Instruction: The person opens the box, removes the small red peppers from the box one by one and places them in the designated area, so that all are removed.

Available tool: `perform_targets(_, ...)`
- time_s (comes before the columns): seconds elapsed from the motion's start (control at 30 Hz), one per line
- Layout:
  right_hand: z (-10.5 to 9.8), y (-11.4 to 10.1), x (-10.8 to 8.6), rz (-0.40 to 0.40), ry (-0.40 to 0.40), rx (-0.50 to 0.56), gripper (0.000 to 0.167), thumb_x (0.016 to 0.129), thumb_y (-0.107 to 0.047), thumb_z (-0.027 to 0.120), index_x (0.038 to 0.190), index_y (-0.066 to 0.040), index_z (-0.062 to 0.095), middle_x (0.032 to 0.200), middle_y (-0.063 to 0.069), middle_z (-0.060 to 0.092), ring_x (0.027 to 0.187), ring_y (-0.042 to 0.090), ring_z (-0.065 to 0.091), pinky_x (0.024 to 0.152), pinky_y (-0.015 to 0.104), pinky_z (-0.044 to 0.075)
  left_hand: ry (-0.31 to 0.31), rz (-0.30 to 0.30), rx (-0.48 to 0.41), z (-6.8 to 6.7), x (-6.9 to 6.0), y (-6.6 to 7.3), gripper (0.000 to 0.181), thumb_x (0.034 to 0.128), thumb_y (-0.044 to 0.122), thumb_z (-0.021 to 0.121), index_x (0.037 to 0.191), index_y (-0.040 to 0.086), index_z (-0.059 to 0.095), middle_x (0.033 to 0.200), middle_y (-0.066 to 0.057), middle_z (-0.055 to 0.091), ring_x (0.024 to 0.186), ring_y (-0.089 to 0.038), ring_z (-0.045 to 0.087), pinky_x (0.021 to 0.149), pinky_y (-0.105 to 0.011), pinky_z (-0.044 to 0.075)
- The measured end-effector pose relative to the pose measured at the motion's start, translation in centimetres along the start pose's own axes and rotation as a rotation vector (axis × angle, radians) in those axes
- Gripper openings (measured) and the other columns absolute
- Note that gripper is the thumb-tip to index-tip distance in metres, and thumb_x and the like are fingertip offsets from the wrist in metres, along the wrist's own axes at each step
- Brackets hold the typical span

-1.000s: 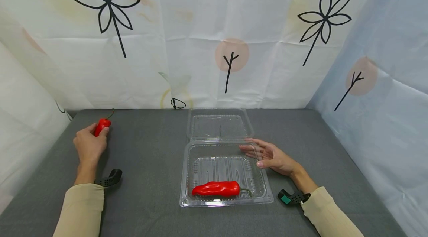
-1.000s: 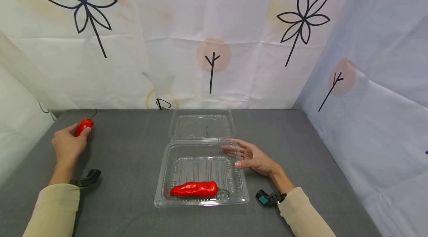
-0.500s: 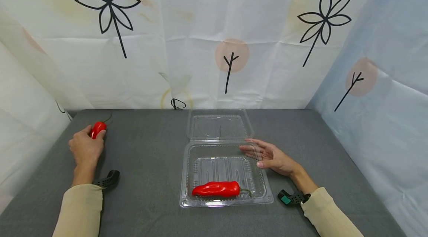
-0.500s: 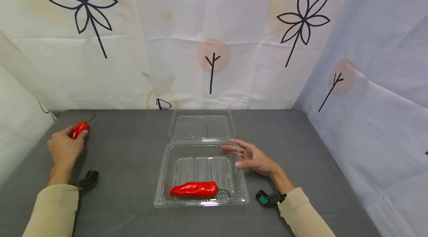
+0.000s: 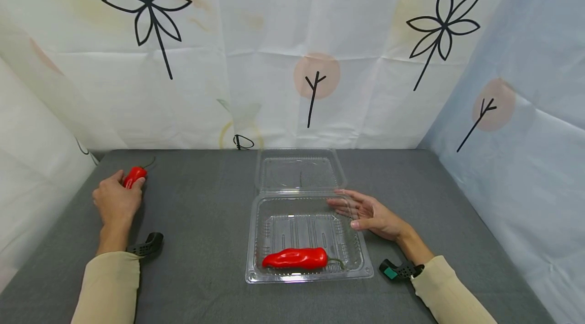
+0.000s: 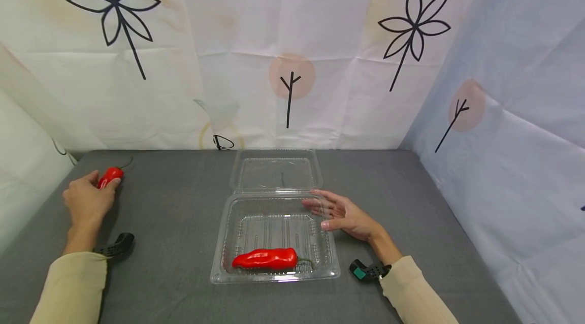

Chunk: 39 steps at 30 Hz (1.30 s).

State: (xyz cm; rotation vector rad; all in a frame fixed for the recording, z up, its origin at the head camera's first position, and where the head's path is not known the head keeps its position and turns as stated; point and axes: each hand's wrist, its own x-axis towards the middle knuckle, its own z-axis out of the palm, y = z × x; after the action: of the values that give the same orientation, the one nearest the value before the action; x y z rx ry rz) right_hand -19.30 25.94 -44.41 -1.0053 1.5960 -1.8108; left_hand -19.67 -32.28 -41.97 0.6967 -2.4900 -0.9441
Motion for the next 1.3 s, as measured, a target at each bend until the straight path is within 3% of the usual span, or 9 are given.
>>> perform_targets(0.73, -0.08, 0.02, -0.05, 0.000, 0.000, 0.007, 0.079, 0.096, 0.005, 0.062, 0.158, 0.009, 0.013, 0.158, 0.027, 0.033, 0.147, 0.029, 0.036, 0.118, 0.038, 0.031, -0.072, -0.047, 0.004, -0.03, -0.02, 0.30, 0.060, 0.1020, 0.021, 0.055, 0.152, -0.006, 0.036, 0.149, -0.034, 0.040, 0.139, -0.054, 0.033, 0.109, -0.068, 0.028)
perform_targets(1.3, 0.03, -0.07, -0.01, 0.014, 0.010, 0.006, 0.079, 0.096, 0.005, 0.061, 0.158, 0.007, 0.014, 0.158, 0.027, 0.034, 0.147, 0.029, 0.037, 0.118, 0.038, 0.032, -0.043, -0.024, -0.029, -0.23, -0.16, 0.75, 0.060, 0.1014, 0.022, 0.056, 0.151, -0.005, 0.038, 0.148, -0.033, 0.043, 0.138, -0.054, 0.034, 0.109, -0.067, 0.028)
